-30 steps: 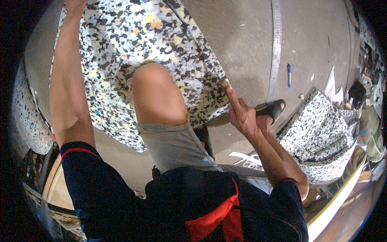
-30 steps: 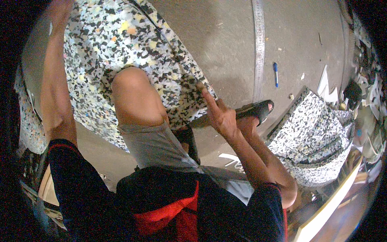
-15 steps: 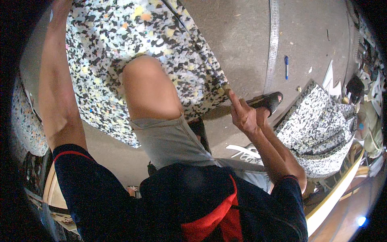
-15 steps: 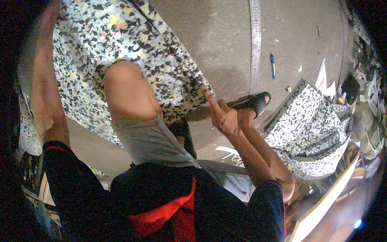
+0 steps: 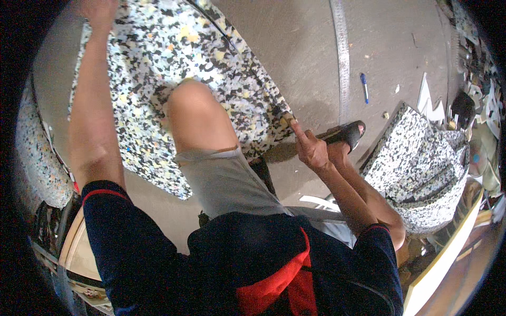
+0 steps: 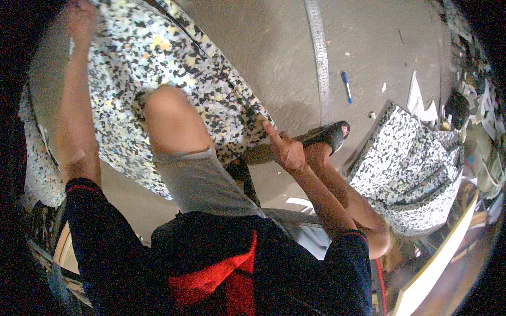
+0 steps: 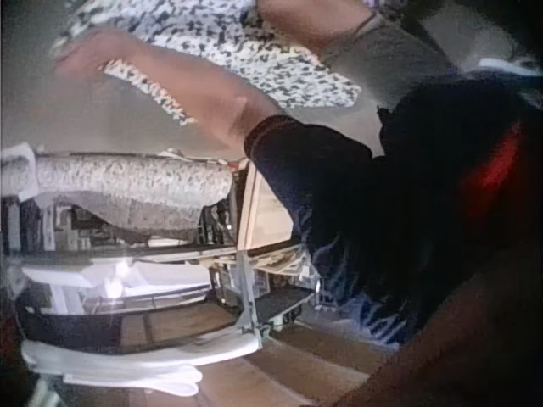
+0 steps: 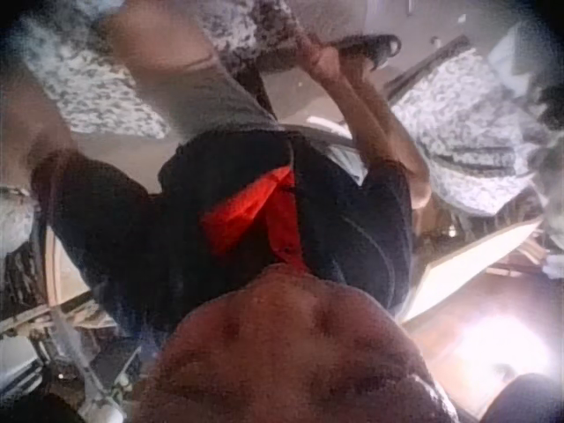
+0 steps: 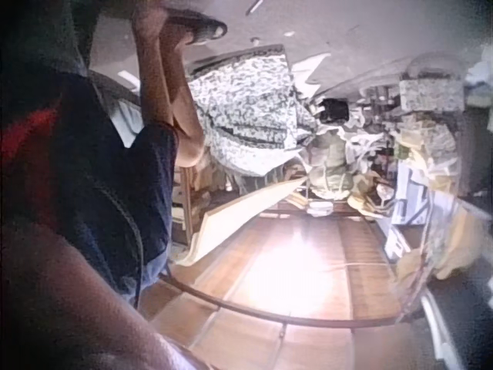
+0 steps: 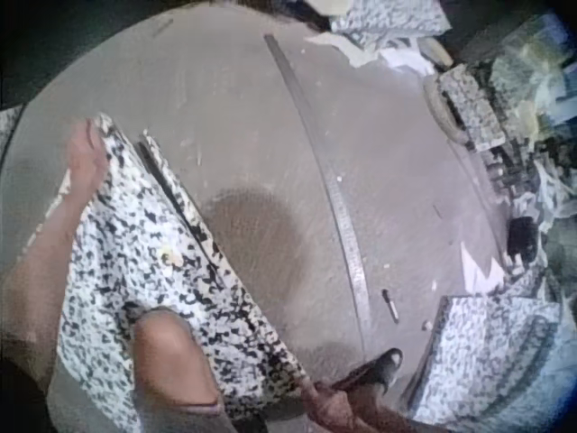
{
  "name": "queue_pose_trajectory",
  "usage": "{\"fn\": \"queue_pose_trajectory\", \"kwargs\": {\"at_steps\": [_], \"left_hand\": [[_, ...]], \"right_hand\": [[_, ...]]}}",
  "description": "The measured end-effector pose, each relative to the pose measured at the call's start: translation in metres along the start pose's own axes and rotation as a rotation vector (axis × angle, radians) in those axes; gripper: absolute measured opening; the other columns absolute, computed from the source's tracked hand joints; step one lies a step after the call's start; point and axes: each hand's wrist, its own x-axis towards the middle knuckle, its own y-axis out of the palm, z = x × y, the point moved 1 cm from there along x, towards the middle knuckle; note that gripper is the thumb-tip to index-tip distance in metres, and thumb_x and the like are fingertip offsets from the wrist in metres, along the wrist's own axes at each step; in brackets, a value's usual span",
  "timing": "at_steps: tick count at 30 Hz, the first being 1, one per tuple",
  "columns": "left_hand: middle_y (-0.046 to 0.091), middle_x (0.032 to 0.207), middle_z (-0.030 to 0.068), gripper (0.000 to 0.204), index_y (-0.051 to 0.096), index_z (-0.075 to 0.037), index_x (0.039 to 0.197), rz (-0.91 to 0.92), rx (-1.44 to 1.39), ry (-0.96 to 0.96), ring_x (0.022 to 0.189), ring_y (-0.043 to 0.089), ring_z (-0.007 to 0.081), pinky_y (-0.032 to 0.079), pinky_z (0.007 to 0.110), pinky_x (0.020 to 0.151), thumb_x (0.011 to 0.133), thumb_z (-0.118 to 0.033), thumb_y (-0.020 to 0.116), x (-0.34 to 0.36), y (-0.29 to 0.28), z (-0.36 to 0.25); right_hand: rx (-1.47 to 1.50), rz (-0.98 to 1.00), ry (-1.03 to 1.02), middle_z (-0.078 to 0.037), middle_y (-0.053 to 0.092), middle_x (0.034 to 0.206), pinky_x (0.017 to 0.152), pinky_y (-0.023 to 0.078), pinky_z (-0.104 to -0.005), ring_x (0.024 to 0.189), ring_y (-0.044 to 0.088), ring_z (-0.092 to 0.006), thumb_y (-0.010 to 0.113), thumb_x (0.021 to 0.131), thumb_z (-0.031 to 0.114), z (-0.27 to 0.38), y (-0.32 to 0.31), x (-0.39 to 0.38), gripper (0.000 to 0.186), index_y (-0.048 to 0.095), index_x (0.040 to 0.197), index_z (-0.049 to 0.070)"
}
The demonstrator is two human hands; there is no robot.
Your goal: The person uses a chisel and a bench grinder to sharpen the cutting edge. They hold the chisel against the spinning grinding wheel, creating sparks, and repeatedly check the edge by hand. The person also handles a patterned sheet and a metal ruler on the floor before moving to the grinder.
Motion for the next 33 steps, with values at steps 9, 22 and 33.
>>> {"fn": "queue_pose_trajectory", "kwargs": {"at_steps": [9,22,33], "left_hand": [[0.063,0.123,0.0213,0.038,0.061,-0.001,0.122,0.569,-0.741,0.243,0.116,0.058,0.0388,0.042,0.046,0.102,0.097,-0.029,0.059,-0.117,-0.142,-0.048],[0.058,0.124,0.0090,0.035,0.064,-0.011,0.119,0.482,-0.386,0.839,0.130,0.044,0.0254,0.025,0.048,0.116,0.103,-0.036,0.046,-0.211,-0.083,-0.163],[0.063,0.082,0.0119,0.030,0.068,-0.005,0.084,0.156,-0.604,0.764,0.089,0.057,0.0294,0.040,0.049,0.091,0.096,-0.030,0.056,-0.199,-0.088,-0.181]], "right_hand": [[-0.041,-0.005,-0.078,-0.019,0.064,0.083,0.057,0.053,-0.0468,0.064,0.065,-0.0357,0.060,0.086,0.004,-0.005,-0.011,0.000,0.077,0.029,0.155,0.018],[0.149,-0.057,-0.065,-0.021,0.063,0.083,0.062,0.053,-0.0511,0.071,0.065,-0.0426,0.056,0.089,0.006,-0.008,0.009,0.002,0.076,0.028,0.155,0.030],[0.143,-0.140,-0.153,-0.023,0.067,0.091,0.065,0.053,-0.0494,0.075,0.066,-0.0420,0.059,0.088,-0.002,-0.011,0.020,0.019,0.078,0.029,0.155,0.022]]}}
